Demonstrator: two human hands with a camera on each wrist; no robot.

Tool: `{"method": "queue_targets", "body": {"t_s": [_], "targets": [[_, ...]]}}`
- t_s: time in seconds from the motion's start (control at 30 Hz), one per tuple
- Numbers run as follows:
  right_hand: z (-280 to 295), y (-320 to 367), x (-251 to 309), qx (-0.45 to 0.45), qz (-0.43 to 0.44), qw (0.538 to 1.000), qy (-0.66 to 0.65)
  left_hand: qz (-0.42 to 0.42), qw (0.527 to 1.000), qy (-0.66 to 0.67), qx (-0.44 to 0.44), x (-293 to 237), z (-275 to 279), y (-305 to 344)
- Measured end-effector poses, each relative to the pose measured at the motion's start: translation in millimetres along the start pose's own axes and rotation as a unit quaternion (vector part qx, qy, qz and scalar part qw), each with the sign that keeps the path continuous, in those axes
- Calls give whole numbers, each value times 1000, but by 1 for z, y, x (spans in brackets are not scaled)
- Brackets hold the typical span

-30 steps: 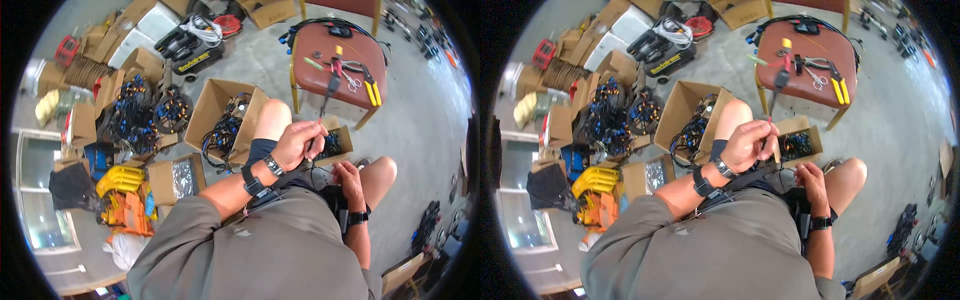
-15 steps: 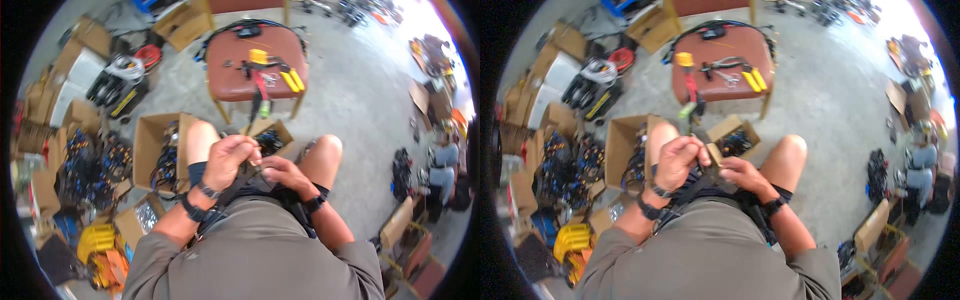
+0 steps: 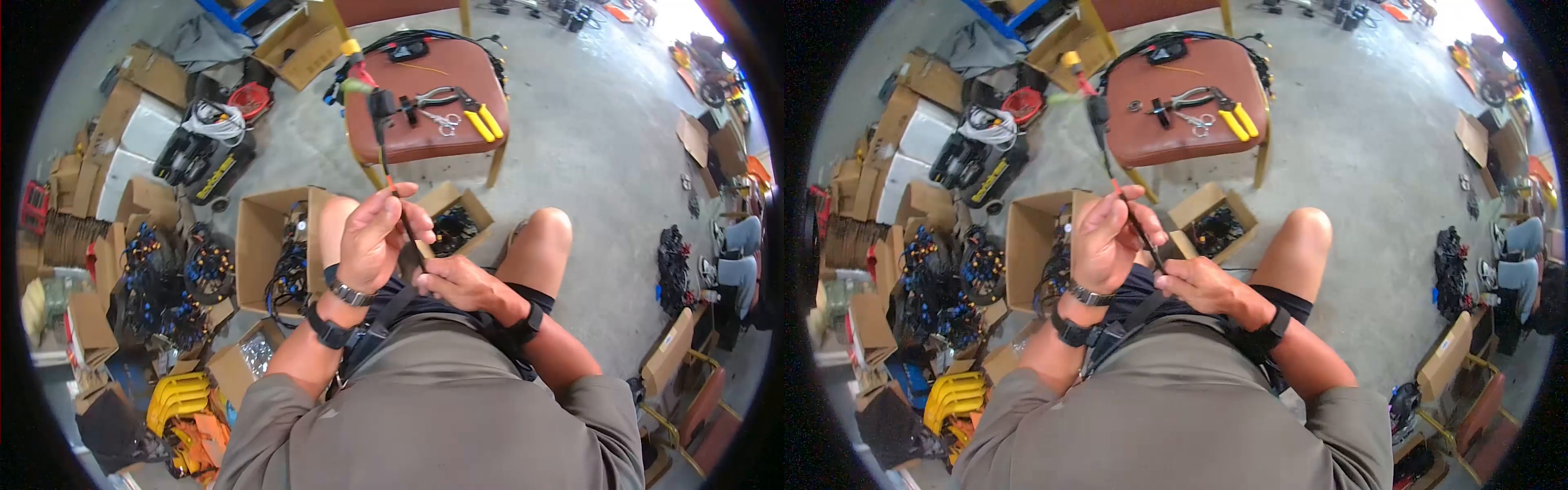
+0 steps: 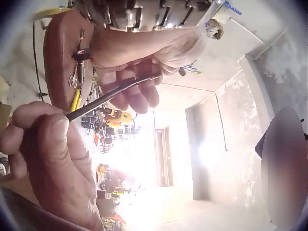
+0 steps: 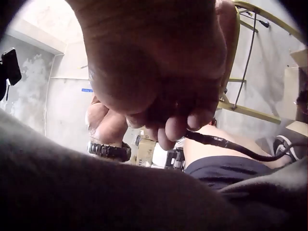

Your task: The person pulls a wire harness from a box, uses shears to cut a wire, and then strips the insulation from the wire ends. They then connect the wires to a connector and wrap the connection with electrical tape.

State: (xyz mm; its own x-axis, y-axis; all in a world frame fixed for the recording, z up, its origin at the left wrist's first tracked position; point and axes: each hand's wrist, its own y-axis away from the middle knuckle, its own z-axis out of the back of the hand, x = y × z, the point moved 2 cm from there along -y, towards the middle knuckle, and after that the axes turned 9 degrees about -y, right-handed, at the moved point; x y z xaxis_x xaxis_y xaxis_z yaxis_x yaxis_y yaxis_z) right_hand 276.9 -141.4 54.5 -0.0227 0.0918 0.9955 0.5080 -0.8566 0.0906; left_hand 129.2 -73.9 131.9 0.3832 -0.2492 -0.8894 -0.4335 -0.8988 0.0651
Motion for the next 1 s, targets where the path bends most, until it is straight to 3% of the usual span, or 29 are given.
{"method": "queue_targets", "body": {"t_s": [0.27, 0.37, 0.4, 0.47, 0.57, 0.73, 0.8, 1.0], "targets": [[-7, 2, 24, 25, -32, 999, 7, 22, 1000, 0, -10, 0, 22, 3], [-1, 3, 28, 25, 42, 996, 68, -13, 999, 12, -29, -4, 34, 6], [-1, 1, 45, 18, 111, 990, 79, -22, 998, 24, -44, -8, 39, 8], [2, -2, 43, 27, 72, 992, 96, -68, 993, 60, -74, -22, 45, 10], [-3, -2, 33, 4, 31, 999, 12, -135, 982, 58, -120, -46, 60, 14], [4, -6, 27, 43, -22, 997, 58, -185, 963, 90, -175, -76, 87, 27], [5, -8, 26, 19, 52, 997, 48, -189, 964, 64, -176, -83, 103, 34], [5, -18, 37, 36, 19, 999, 29, -207, 955, 55, -207, -94, 129, 42]]}}
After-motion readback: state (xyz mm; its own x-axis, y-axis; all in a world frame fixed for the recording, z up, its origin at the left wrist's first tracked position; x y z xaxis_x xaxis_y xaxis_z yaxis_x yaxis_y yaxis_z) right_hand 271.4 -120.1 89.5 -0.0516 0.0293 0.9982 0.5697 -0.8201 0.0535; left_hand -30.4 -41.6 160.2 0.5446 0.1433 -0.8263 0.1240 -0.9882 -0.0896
